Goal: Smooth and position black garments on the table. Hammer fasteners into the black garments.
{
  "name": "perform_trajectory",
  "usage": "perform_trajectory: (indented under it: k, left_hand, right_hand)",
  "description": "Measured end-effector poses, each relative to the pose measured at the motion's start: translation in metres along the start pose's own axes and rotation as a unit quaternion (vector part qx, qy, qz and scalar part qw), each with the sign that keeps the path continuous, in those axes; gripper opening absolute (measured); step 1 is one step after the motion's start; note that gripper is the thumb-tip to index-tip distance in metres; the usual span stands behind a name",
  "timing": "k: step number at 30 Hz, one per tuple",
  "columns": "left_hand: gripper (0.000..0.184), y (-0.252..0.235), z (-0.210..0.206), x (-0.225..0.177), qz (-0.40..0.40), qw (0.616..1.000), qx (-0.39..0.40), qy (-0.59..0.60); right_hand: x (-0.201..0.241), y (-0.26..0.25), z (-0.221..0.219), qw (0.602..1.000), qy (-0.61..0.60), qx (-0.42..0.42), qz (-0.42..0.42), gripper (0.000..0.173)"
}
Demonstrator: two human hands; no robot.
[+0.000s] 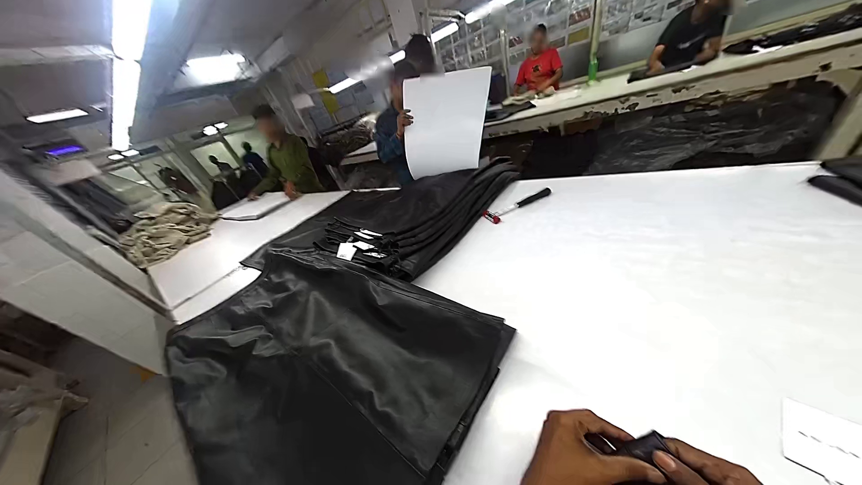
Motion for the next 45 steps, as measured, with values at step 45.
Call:
perform_trajectory:
  k: [45]
  left_hand:
    - [0.020, -0.001, -0.011, 0.009, -0.056, 0.995, 0.032, -0.071]
  right_hand:
    - [-0.004, 0.004, 0.017, 0.984, 0.026, -0.169, 0.053, 0.015]
Point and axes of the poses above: each hand's wrist, its own y-axis away from the middle knuckle, its own z-axis out of the back of the hand, x = y × z, the point moved 10 cm from there along -y, towards the middle knuckle, and after that the axes turned 2 degrees about -z, right-handed, at the moved point
